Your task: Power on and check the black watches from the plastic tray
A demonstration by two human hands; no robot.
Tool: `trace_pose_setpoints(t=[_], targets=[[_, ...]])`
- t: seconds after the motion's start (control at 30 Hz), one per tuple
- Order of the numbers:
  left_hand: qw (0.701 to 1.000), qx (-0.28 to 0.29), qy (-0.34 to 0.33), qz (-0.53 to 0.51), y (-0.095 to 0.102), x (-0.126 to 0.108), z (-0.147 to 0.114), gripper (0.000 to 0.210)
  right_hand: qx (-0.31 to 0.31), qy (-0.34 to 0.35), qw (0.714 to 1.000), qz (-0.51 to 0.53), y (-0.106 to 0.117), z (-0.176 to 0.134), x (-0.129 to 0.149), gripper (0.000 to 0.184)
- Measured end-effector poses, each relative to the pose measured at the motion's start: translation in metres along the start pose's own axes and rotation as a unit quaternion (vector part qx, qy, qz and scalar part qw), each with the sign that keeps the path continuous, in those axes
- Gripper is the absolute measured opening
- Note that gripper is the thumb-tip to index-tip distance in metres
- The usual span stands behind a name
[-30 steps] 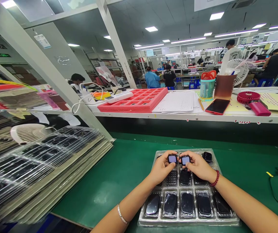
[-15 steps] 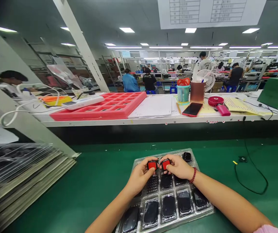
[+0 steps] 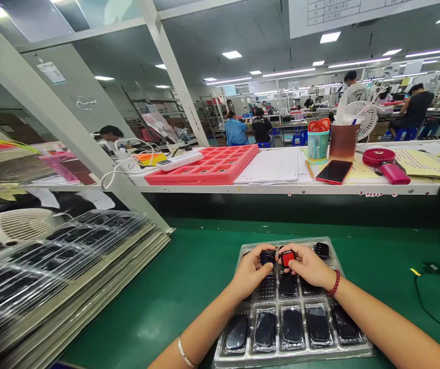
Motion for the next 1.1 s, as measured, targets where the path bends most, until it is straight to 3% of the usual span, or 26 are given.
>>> trace_pose_setpoints(t=[0.57,1.1], targets=[[0.998,0.025,0.025,-0.06,-0.001,-0.007,-0.004,0.022,-0.003,-0.015,1.0,0.021,0.001,-0.001,0.0,0.024],[0.996,0.03,0.049,-0.067,0.001,0.001,0.0,0.033,-0.032,-0.005,0.998,0.047,0.001,0.0,0.012,0.017]])
Point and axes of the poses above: each hand's wrist, its own z-axis towards the middle knuckle, its own y-axis out of the back of the hand, x = y × z, the point moved 6 cm from there along z, towards the middle knuckle, and after that the axes turned 14 degrees about y, right-handed, at the moved point
